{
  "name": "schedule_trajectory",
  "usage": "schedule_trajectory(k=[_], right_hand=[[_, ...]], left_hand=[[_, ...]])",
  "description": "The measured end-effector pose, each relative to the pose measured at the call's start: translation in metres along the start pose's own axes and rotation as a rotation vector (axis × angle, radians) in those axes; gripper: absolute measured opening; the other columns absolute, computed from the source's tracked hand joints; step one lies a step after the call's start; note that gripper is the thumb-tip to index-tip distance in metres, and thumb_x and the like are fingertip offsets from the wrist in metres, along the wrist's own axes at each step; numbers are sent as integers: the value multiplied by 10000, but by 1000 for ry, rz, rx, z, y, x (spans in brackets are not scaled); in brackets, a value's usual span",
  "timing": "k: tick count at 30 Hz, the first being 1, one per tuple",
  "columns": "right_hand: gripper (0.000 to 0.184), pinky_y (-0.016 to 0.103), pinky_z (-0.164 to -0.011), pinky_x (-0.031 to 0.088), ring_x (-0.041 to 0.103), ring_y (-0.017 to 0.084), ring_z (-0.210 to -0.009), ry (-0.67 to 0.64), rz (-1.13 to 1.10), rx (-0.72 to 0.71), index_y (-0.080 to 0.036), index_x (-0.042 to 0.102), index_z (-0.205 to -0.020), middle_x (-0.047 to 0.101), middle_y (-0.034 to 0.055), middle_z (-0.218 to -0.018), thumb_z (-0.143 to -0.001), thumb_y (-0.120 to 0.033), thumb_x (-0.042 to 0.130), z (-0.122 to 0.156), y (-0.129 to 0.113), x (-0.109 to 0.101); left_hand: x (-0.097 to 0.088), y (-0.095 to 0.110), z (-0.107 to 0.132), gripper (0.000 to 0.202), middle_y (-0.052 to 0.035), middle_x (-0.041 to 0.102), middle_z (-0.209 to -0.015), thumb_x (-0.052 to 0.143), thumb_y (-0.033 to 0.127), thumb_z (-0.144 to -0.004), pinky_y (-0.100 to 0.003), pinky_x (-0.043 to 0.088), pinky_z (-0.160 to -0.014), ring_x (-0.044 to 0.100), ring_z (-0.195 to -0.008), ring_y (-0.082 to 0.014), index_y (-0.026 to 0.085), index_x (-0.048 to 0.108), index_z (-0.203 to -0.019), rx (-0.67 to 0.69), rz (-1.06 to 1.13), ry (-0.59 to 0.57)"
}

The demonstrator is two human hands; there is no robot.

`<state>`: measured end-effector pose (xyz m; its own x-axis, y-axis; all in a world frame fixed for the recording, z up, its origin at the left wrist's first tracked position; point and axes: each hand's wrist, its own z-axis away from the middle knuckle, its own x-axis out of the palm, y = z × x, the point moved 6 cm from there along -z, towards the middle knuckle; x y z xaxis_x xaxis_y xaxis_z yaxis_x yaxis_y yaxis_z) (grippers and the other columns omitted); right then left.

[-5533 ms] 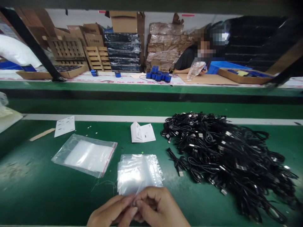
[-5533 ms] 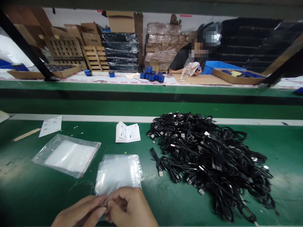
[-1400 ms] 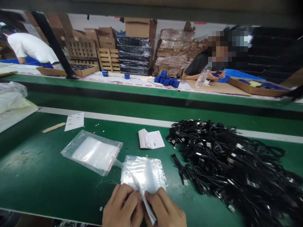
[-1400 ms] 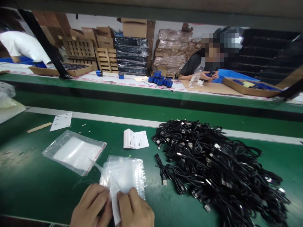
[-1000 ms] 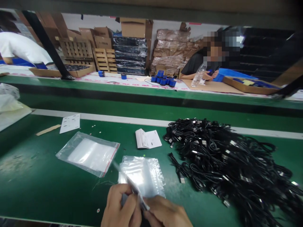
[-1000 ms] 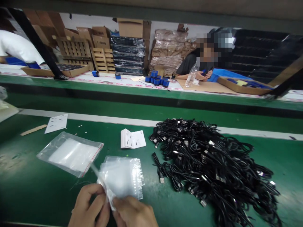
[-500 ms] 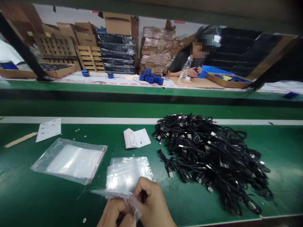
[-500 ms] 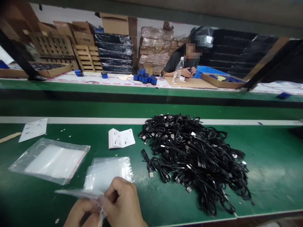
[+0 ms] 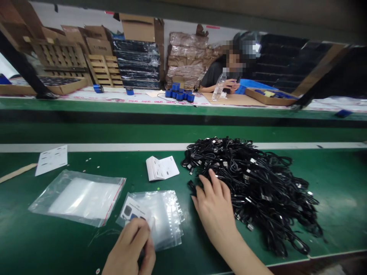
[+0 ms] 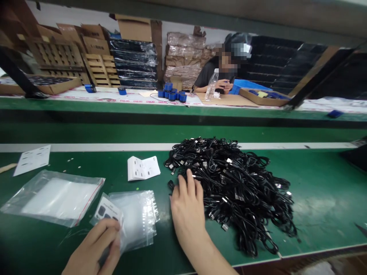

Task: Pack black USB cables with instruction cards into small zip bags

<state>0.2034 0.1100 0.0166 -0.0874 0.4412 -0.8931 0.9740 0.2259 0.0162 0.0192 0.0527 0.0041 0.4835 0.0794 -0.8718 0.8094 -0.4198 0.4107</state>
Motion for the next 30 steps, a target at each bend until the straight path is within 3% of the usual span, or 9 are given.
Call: schedule_trajectory(k=[3, 6, 8, 10, 13, 15, 19, 25, 30], right_hand=[[113, 455, -871, 372, 514, 369, -1154, 53, -35, -43, -109, 689, -758, 715, 135, -975, -765, -23, 616, -1, -6, 9], [178, 455, -917, 347, 582, 319, -1078, 167, -251, -47, -130, 648, -765, 722, 80, -830, -832, -30, 518, 3, -8, -9], [162, 408, -902, 391, 648, 247, -933, 140, -508, -44, -135, 633, -855, 708, 55, -802, -866, -69, 485, 7, -10, -23], [134, 272, -708, 475, 658, 162, -713, -89, -824, 9, -157, 621, -891, 692, 28, -770, -883, -140, 489, 13, -18, -25], [159, 184, -516, 441, 617, 128, -566, -490, -1127, 166, -174, 621, -772, 665, -3, -638, -872, -202, 500, 32, -41, -8], [183, 190, -524, 444, 625, 142, -569, -579, -1144, 210, -163, 635, -756, 675, 17, -635, -856, -193, 485, 43, -54, 3], [212, 238, -586, 456, 668, 196, -654, -500, -968, 126, -149, 660, -833, 710, 73, -751, -808, -117, 452, 48, -65, 11], [207, 253, -559, 453, 666, 208, -617, -521, -910, 99, -139, 653, -815, 707, 86, -734, -788, -87, 455, 40, -74, 7], [292, 267, -747, 493, 654, 197, -820, -585, -1174, 194, -139, 670, -992, 692, 85, -890, -759, -73, 505, 35, -73, 0]], left_hand=[[4, -1, 0, 126, -7, 529, -787, 398, 148, -871, -211, 515, -608, 618, -657, -127, 215, 473, -795, 19, -28, -48], [5, -1, -1, 153, -9, 526, -776, 385, 148, -879, -231, 514, -602, 613, -661, -137, 214, 475, -774, 4, -48, -64], [4, 0, -1, 162, -12, 528, -782, 379, 144, -880, -244, 512, -609, 610, -678, -146, 215, 478, -773, 3, -51, -61], [3, 2, -2, 162, -15, 531, -789, 378, 143, -882, -257, 512, -629, 609, -703, -155, 216, 483, -783, 4, -47, -53], [3, 2, -2, 150, -13, 530, -794, 384, 142, -887, -255, 512, -644, 605, -716, -156, 216, 488, -809, 4, -27, -21], [2, 0, 0, 137, -14, 523, -814, 383, 148, -891, -241, 510, -640, 601, -718, -148, 215, 489, -837, -17, -3, 18], [5, 1, 7, 115, -16, 477, -883, 403, 145, -880, -217, 503, -674, 585, -756, -131, 221, 482, -846, -31, 57, 52], [7, 5, 16, 164, -63, 415, -1209, 386, 165, -883, -316, 452, -786, 536, -914, -174, 230, 482, -767, -85, 37, 196], [6, 4, 18, 166, -63, 424, -1267, 371, 170, -900, -320, 438, -825, 520, -1001, -193, 233, 480, -793, -91, 19, 207]])
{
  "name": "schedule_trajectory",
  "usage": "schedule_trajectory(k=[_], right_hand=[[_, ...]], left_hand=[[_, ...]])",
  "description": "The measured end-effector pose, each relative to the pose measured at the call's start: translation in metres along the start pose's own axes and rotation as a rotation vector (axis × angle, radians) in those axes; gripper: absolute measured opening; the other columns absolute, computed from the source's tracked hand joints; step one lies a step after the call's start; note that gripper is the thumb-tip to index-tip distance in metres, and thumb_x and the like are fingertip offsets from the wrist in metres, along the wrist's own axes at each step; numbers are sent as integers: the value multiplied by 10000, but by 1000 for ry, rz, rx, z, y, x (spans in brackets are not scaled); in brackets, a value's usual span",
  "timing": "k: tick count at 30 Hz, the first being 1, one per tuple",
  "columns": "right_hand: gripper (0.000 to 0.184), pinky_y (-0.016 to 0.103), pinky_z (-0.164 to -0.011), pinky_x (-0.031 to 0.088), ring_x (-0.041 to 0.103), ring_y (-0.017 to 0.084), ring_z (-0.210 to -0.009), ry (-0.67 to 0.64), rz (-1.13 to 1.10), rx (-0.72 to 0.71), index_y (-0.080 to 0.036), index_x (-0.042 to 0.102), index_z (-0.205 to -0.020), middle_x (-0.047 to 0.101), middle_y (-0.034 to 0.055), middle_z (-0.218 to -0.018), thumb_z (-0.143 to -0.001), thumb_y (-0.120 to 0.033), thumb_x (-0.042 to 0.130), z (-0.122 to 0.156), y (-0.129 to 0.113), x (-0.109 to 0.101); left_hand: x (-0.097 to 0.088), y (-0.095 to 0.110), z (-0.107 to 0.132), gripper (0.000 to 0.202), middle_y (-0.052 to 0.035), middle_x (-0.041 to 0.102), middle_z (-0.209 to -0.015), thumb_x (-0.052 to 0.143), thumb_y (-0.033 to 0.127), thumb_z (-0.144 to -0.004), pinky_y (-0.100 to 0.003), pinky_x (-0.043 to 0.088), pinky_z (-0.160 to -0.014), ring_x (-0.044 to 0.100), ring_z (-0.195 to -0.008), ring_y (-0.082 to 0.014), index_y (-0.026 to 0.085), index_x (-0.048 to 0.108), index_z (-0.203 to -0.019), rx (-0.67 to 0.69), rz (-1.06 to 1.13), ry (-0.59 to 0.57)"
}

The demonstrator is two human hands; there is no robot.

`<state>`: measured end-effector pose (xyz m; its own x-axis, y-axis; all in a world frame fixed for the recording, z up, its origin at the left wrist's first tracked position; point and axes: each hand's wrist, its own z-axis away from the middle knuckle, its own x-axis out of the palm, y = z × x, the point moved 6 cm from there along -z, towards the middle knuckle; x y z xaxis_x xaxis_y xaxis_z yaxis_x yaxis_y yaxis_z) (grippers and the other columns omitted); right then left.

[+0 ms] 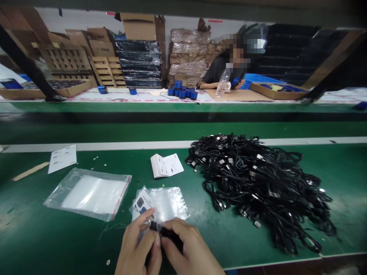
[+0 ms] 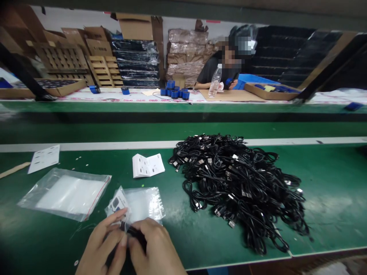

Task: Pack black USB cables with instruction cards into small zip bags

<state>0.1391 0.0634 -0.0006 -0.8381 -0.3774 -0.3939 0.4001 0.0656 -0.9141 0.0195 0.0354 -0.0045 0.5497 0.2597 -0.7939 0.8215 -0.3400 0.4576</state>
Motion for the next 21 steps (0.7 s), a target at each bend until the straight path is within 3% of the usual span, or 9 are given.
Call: schedule_trajectory(k=[3, 6, 9, 13, 17, 21], right_hand=[[519, 250, -845, 467, 605, 169, -941, -204, -228, -46, -198, 593, -1188, 644, 52, -1063, -698, -34, 537, 7, -8, -1], [389, 244, -768, 491, 609, 147, -809, -293, -361, -6, -229, 628, -1141, 669, 1, -932, -770, -131, 565, 13, -2, 0], [259, 247, -647, 511, 596, 129, -626, -169, -519, 122, -196, 699, -998, 642, -19, -705, -760, -284, 644, 11, 20, 6], [314, 233, -537, 501, 558, 104, -486, 40, -659, 205, -158, 724, -911, 583, -24, -595, -683, -375, 715, 5, 38, 8], [205, 224, -560, 496, 584, 115, -581, 19, -441, 54, -180, 727, -915, 623, 38, -828, -790, -205, 565, 5, 19, -1], [153, 241, -586, 485, 589, 142, -575, 183, -144, 53, -179, 693, -828, 643, 17, -699, -796, -176, 544, 11, 14, -12]], left_hand=[[-2, -2, 0, 174, -67, 431, -1288, 373, 168, -900, -332, 434, -833, 514, -1025, -203, 232, 483, -781, -16, -6, 6], [-3, 0, -1, 179, -74, 446, -1265, 377, 168, -899, -341, 438, -840, 510, -1058, -214, 235, 494, -781, -12, -5, 7], [-3, 4, -1, 185, -92, 434, -1266, 366, 162, -905, -355, 445, -851, 510, -1076, -223, 233, 491, -789, -18, -6, 3], [-3, 8, 0, 191, -116, 409, -1282, 379, 120, -888, -366, 452, -829, 505, -1075, -238, 223, 505, -787, -16, -3, -8], [-6, 14, -1, 193, -130, 397, -1273, 415, 77, -849, -394, 433, -815, 477, -1050, -251, 212, 505, -745, 52, -55, 18], [-7, 26, -2, 208, -123, 405, -1263, 432, 37, -800, -399, 398, -829, 434, -1125, -275, 209, 483, -694, 130, -85, 75]])
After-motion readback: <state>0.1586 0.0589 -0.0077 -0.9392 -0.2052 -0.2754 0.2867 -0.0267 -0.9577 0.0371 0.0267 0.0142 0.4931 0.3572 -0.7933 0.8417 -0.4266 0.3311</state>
